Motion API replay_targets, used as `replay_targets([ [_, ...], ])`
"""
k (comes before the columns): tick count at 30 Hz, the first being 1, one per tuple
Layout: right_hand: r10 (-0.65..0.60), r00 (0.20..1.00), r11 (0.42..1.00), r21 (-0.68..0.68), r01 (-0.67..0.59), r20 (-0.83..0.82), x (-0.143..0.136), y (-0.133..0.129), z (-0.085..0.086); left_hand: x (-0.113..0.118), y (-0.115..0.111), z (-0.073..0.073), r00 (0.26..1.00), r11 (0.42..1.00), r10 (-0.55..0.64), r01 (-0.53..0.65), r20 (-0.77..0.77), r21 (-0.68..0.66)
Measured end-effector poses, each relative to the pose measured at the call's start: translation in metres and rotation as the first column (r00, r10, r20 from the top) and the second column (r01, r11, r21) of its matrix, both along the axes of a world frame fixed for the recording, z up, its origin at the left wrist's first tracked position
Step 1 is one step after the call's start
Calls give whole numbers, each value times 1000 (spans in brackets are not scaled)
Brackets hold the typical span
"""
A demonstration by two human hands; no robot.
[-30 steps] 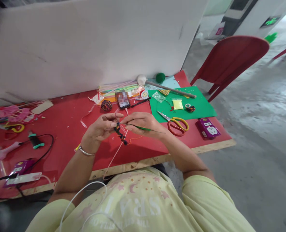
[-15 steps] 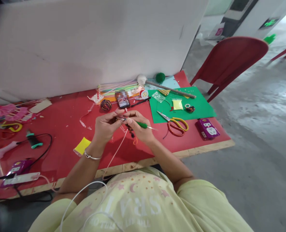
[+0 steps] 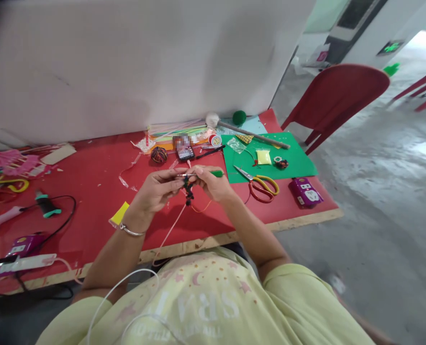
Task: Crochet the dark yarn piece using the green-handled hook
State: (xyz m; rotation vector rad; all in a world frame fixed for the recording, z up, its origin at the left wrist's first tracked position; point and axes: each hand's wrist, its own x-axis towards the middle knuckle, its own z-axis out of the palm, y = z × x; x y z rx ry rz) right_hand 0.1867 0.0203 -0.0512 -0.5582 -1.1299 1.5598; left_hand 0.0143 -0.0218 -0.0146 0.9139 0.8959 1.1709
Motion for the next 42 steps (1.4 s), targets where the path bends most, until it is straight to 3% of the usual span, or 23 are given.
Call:
replay_targets([
  [5,201,976,979,-61,-196,82,17,19,5,-12,-1,0,982,994,57,-39,-177,106],
  [10,270,940,952,91,-294,211,23,27,13,-11,-1,1,960,989,87,-52,-268,136],
  [15,195,853,881,297,-369,483,35,32,32,-13,1,4,913,979,108,-29,-392,203],
  [19,-10,780,806,467,-364,626,40,27,50,-11,4,-1,813,944,209,-23,-543,330],
  [21,-201,767,708,631,-316,609,37,21,50,-10,6,-3,781,926,274,-57,-561,372],
  [24,-508,724,460,857,-230,467,28,10,36,-7,8,-3,853,934,292,-157,-432,320],
  [27,-711,662,216,970,-116,237,18,-2,14,-4,8,-2,984,990,116,-104,-132,101],
  [30,-809,581,99,995,-18,91,13,-11,-2,0,7,-3,994,997,7,1,112,-76],
  [32,-842,533,89,996,-20,86,12,-14,-7,3,6,-5,985,994,15,4,171,-111],
  [34,-841,526,124,991,-43,127,13,-15,-8,4,5,-5,983,993,28,-6,182,-118],
  [39,-746,642,198,979,-42,179,18,-10,-4,5,3,-6,991,997,63,-57,119,-50],
  [42,-688,672,307,949,-71,273,17,-8,-3,8,0,-11,984,982,169,-163,-52,96],
])
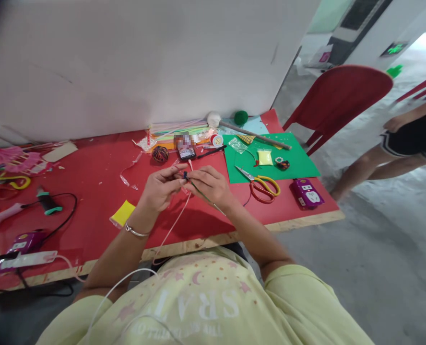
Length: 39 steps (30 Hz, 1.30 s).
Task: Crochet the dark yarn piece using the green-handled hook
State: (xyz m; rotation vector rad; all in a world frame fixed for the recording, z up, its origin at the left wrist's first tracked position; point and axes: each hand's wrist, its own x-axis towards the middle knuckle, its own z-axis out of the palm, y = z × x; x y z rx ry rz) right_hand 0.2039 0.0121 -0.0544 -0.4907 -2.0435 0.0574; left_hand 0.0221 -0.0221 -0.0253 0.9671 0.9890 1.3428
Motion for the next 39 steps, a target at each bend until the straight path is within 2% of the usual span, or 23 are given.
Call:
replay_targets([
  [2,-22,1000,999,-24,22,4,-2,-1,0,3,-2,-3,983,988,136,-126,-120,89],
  [4,-63,998,997,40,64,-31,-3,-4,1,5,-2,-4,980,984,168,-160,-109,82],
  [6,-50,995,994,97,59,-89,-2,-5,3,2,-1,-1,999,999,46,-46,-6,-28],
  [8,44,995,997,69,-38,-89,0,-2,8,-5,2,3,994,988,-100,104,37,-112],
  [10,151,989,988,-41,-151,-8,3,4,15,-14,5,5,985,988,-140,133,-105,-77],
  [12,201,974,972,-141,-187,100,6,9,24,-20,8,4,936,996,-57,74,-346,39],
  [14,200,964,967,-193,-165,176,8,12,33,-23,9,2,832,986,66,28,-550,162],
  [16,224,956,953,-248,-174,187,10,12,40,-25,10,0,756,972,132,27,-641,233],
  [17,256,952,934,-297,-200,166,12,13,43,-26,9,1,751,970,124,47,-648,240],
  [19,336,939,855,-439,-274,68,17,13,46,-29,8,3,796,972,23,123,-605,199],
  [20,376,927,789,-525,-319,2,20,14,46,-30,7,5,826,972,-60,176,-561,154],
  [23,440,867,506,-732,-455,-235,21,16,36,-29,5,9,885,953,-290,303,-364,-23],
  [24,420,846,415,-760,-500,-328,18,16,30,-26,4,9,906,949,-314,307,-283,-68],
  [25,366,827,348,-762,-547,-427,14,15,22,-22,5,7,931,953,-301,287,-206,-95],
  [26,274,807,323,-740,-590,-524,8,13,14,-18,5,5,956,963,-260,247,-136,-105],
  [27,165,787,338,-716,-611,-594,2,10,7,-12,5,2,979,979,-190,182,-80,-97],
  [29,12,785,440,-702,-561,-620,-10,3,-5,-3,6,-4,999,998,-46,45,-23,-41],
  [32,-101,804,594,-684,-423,-585,-21,-8,-11,4,5,-9,999,999,33,-33,25,-10],
  [34,-117,811,635,-672,-383,-573,-23,-12,-9,4,4,-7,998,999,3,0,65,-38],
  [36,-127,810,644,-668,-372,-573,-24,-13,-7,2,2,-3,994,998,-23,29,107,-60],
  [39,-137,813,669,-658,-345,-566,-23,-11,-4,0,2,3,991,998,-6,14,136,-60],
])
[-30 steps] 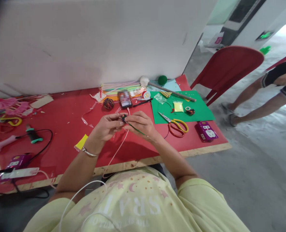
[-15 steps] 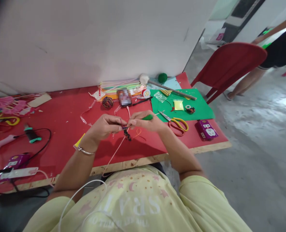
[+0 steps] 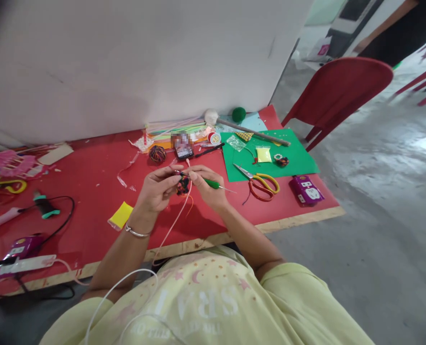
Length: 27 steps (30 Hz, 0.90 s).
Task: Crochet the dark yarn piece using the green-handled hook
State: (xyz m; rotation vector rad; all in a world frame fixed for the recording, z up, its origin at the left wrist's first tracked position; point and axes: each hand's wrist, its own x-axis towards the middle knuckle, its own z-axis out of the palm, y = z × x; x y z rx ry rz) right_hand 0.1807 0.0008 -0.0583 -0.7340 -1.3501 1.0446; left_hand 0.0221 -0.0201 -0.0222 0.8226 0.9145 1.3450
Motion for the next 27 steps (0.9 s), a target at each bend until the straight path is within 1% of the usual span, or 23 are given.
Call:
replay_targets([
  [3,-25,998,998,64,21,55,3,1,2,-1,1,0,1000,1000,14,-14,-12,-1],
  [5,-41,992,993,113,28,116,6,1,3,-2,2,-3,997,999,43,-42,-69,16],
  [6,-48,987,990,141,26,153,8,2,4,-3,2,-5,990,997,72,-67,-124,45],
  [7,-56,979,984,177,22,194,10,2,4,-2,2,-7,974,992,109,-93,-197,90],
  [9,-99,954,962,272,20,281,12,3,4,1,2,-11,914,969,206,-140,-349,205],
  [10,-144,939,943,330,35,312,12,3,3,3,2,-13,880,952,260,-166,-398,256],
  [11,-204,923,919,390,66,325,11,2,1,7,1,-13,856,937,307,-196,-415,287],
  [12,-269,908,887,449,105,320,9,1,-1,10,1,-14,854,928,336,-230,-397,292],
  [13,-330,894,854,499,146,302,6,0,-3,14,1,-14,873,928,344,-260,-345,267],
  [14,-380,885,820,540,188,269,4,-1,-6,16,0,-13,908,938,323,-271,-267,214],
  [15,-410,883,792,570,219,231,2,-3,-8,18,0,-11,947,959,269,-246,-175,142],
  [16,-415,889,774,589,233,194,0,-4,-10,19,0,-10,977,979,196,-190,-81,69],
  [17,-400,901,769,596,231,168,0,-5,-10,18,-1,-8,993,993,121,-121,1,11],
  [19,-339,929,792,578,198,146,1,-6,-10,14,-1,-4,995,999,10,-5,100,-51],
  [20,-308,941,808,561,179,143,3,-5,-9,11,-1,-3,993,998,-6,13,116,-55],
  [22,-261,953,847,509,150,154,7,-3,-5,7,-2,-2,995,999,17,-13,99,-36],
  [24,-209,956,893,438,102,204,11,1,-1,5,-2,-3,998,998,57,-57,11,21],
  [25,-184,953,911,405,74,241,11,2,0,5,-2,-4,994,994,86,-81,-71,68],
  [26,-175,945,920,388,56,278,11,4,0,7,-2,-5,977,986,130,-110,-167,124],
  [27,-195,932,917,395,62,305,10,4,0,9,-3,-6,947,971,195,-150,-255,188],
])
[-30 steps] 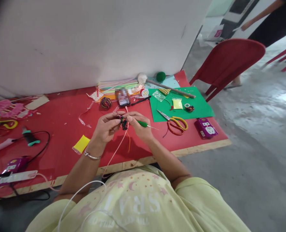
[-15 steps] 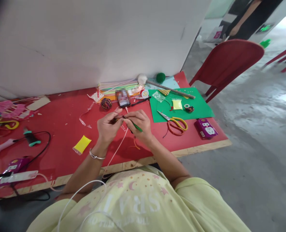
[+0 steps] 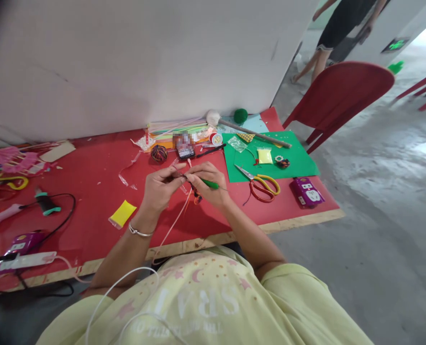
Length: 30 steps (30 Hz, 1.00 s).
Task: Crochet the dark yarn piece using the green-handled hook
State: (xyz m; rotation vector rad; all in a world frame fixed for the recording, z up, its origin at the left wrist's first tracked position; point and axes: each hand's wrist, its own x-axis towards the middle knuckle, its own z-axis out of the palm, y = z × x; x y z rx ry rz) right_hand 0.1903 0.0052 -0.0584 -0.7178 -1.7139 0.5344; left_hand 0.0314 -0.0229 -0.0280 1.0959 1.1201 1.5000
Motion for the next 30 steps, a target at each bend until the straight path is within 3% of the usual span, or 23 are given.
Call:
replay_targets([
  [2,-94,995,990,110,91,23,-6,-1,-3,7,-1,0,986,988,141,-134,-91,79],
  [4,-202,979,948,247,201,-20,-13,-3,-6,13,0,2,982,982,184,-185,51,24],
  [5,-231,971,927,289,238,-62,-16,-4,-7,14,0,3,971,988,151,-146,187,-43],
  [6,-229,968,917,311,250,-103,-18,-4,-7,13,1,6,951,994,54,-21,303,-110],
  [8,-142,979,945,274,178,-147,-16,-2,-3,5,4,12,888,965,-100,197,449,-174],
  [10,33,991,984,177,-10,-127,-8,3,5,-8,6,16,864,923,-177,312,470,-226],
  [12,200,976,976,100,-191,-85,3,9,15,-20,7,18,867,889,-235,374,438,-263],
  [15,326,945,942,86,-325,7,18,16,26,-30,7,17,884,868,-288,403,368,-290],
  [22,397,897,903,94,-420,194,34,22,40,-29,8,15,919,870,-307,376,249,-318],
  [26,476,855,876,-24,-482,204,41,25,47,-28,9,19,913,848,-360,406,192,-341],
  [30,547,831,830,-187,-525,100,48,25,51,-31,10,21,896,828,-409,445,175,-342],
])
